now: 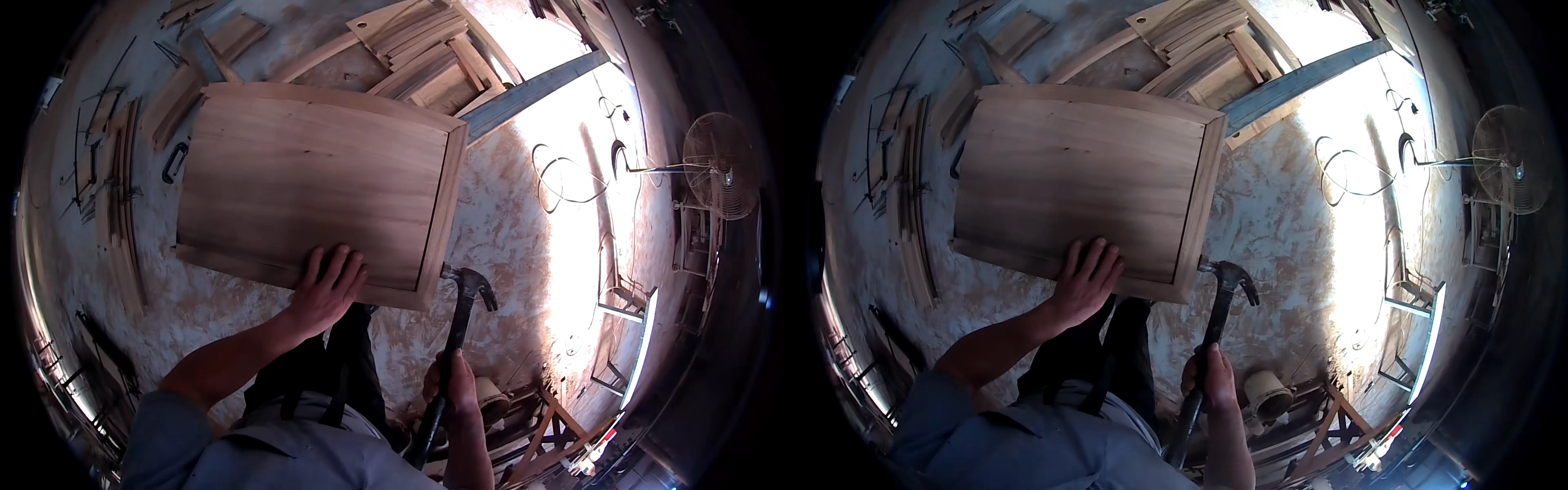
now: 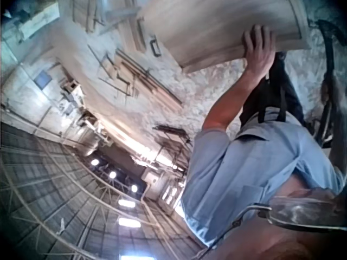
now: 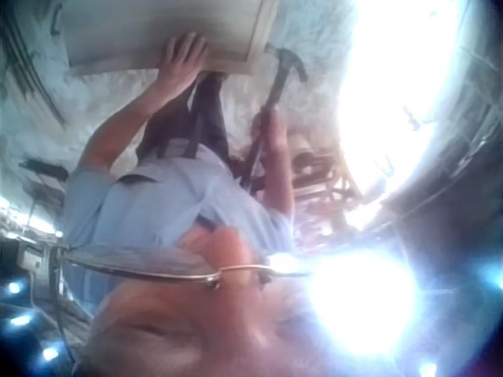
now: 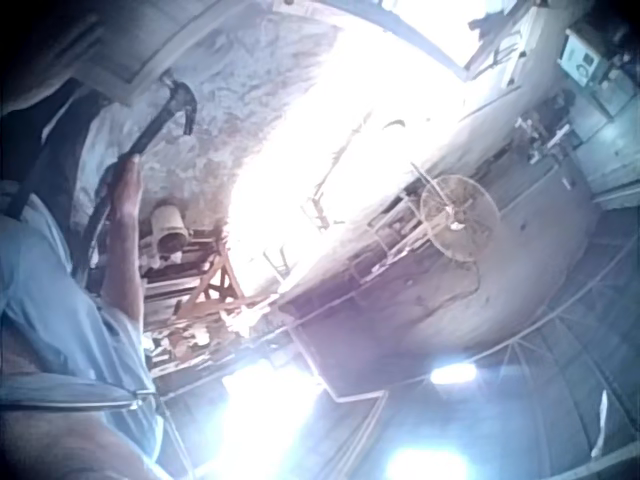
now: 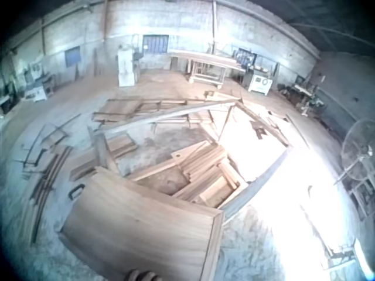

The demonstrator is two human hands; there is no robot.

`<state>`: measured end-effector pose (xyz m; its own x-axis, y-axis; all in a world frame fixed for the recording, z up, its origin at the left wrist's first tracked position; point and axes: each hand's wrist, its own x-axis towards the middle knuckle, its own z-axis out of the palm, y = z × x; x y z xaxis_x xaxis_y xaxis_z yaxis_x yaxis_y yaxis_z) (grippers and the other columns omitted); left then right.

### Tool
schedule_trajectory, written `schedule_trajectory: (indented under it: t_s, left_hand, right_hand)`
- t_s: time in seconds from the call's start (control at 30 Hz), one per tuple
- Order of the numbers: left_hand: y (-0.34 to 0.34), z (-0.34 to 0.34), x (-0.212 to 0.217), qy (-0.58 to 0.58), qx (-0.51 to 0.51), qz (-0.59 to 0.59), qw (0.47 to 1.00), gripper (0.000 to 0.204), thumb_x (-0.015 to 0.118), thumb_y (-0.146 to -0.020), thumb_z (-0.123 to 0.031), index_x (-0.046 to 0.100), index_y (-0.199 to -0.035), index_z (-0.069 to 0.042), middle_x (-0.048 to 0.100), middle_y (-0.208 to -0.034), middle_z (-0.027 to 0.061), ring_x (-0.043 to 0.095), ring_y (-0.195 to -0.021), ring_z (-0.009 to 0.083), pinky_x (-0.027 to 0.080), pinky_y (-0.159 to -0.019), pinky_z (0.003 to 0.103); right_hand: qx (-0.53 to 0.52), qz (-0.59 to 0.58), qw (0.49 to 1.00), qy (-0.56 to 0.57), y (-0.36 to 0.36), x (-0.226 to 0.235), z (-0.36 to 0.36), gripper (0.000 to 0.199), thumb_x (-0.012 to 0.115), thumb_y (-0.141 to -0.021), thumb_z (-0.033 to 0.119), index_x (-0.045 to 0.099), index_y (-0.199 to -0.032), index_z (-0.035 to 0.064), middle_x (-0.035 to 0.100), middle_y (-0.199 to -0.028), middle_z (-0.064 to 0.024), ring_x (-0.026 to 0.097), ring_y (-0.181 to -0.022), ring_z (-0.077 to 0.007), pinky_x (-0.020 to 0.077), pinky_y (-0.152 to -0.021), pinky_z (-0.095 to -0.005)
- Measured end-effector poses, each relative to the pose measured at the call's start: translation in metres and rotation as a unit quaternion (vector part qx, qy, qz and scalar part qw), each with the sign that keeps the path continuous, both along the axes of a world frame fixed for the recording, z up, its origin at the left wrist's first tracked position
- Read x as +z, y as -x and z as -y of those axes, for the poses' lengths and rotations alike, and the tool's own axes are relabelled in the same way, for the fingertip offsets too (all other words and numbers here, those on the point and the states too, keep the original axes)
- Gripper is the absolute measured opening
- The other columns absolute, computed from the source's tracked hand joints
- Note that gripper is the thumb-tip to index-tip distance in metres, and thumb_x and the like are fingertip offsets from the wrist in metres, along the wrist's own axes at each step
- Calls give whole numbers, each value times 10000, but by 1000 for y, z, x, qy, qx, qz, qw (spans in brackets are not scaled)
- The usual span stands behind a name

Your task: The person assembles a wooden cabinet door by applying glue to thin wooden strips and attaching them to a larger wooden panel. They use a hammer to tap the strips into place and secure them. The person also retrieves additional wooden pieces from a workbench and continues the assembly process.

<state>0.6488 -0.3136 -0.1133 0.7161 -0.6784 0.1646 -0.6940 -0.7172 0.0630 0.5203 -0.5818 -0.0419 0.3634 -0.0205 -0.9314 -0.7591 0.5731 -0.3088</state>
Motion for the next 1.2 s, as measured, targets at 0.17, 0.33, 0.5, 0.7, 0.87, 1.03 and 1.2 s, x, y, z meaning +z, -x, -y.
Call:
schedule_trajectory:
  t_s: [0.17, 0.33, 0.5, 0.7, 0.87, 1.03, 1.2]
  left_hand:
    - [3, 0, -6, 16, 6, 11, 1000, 370, 625, -821, -193, 627, -1153, -28, 501, -1335, 182, 419, -1296, 398, 353, -1016, 636]
    - [0, 0, -9, 13, 14, -5, 1000, 364, 620, -837, -185, 608, -1166, -30, 495, -1342, 181, 407, -1309, 393, 355, -1022, 632]
    - [1, 2, -11, 14, 12, 11, 1000, 357, 604, -831, -165, 623, -1158, -24, 490, -1355, 186, 408, -1317, 400, 341, -1037, 640]
    - [3, 1, -8, 10, 9, 5, 1000, 358, 583, -832, -158, 630, -1161, -25, 500, -1347, 186, 405, -1321, 405, 329, -1038, 650]
    - [1, 5, -9, 0, 19, 1, 1000, 373, 569, -831, -162, 630, -1171, -22, 506, -1338, 191, 417, -1305, 401, 333, -1027, 653]
    - [2, 6, -4, 1, 9, -5, 1000, 384, 566, -821, -168, 631, -1168, -17, 511, -1329, 196, 429, -1286, 395, 344, -1014, 652]
    - [3, 10, -6, 2, 18, 14, 1000, 384, 568, -818, -171, 636, -1160, -11, 508, -1331, 199, 427, -1287, 401, 338, -1019, 660]
  right_hand:
    - [-38, 3, 998, -46, 2, 2, 5, 413, 373, -1019, 480, 468, -951, 84, 503, -628, -73, 492, -448, -199, 423, -386, -325]
    - [-41, 4, 999, -29, 5, 5, 5, 421, 367, -1020, 484, 470, -948, 82, 500, -629, -70, 488, -440, -201, 427, -387, -326]
    - [25, 9, 999, 22, 17, 5, 2, 421, 391, -1015, 478, 479, -966, 69, 504, -629, -75, 509, -436, -209, 447, -390, -338]
    - [-20, 22, 1000, 7, 28, 0, 7, 425, 400, -1015, 469, 479, -999, 52, 505, -624, -84, 514, -431, -212, 452, -382, -344]
    - [50, 21, 998, 43, 22, 0, 6, 411, 386, -1025, 440, 475, -983, 41, 525, -615, -97, 526, -431, -210, 453, -383, -330]
    - [9, 32, 999, 26, 34, -6, 8, 427, 387, -1014, 482, 477, -980, 66, 505, -621, -79, 508, -433, -204, 436, -378, -334]
    - [50, 8, 998, 44, 25, 0, 7, 446, 409, -995, 527, 480, -964, 87, 500, -640, -75, 496, -436, -204, 427, -382, -336]
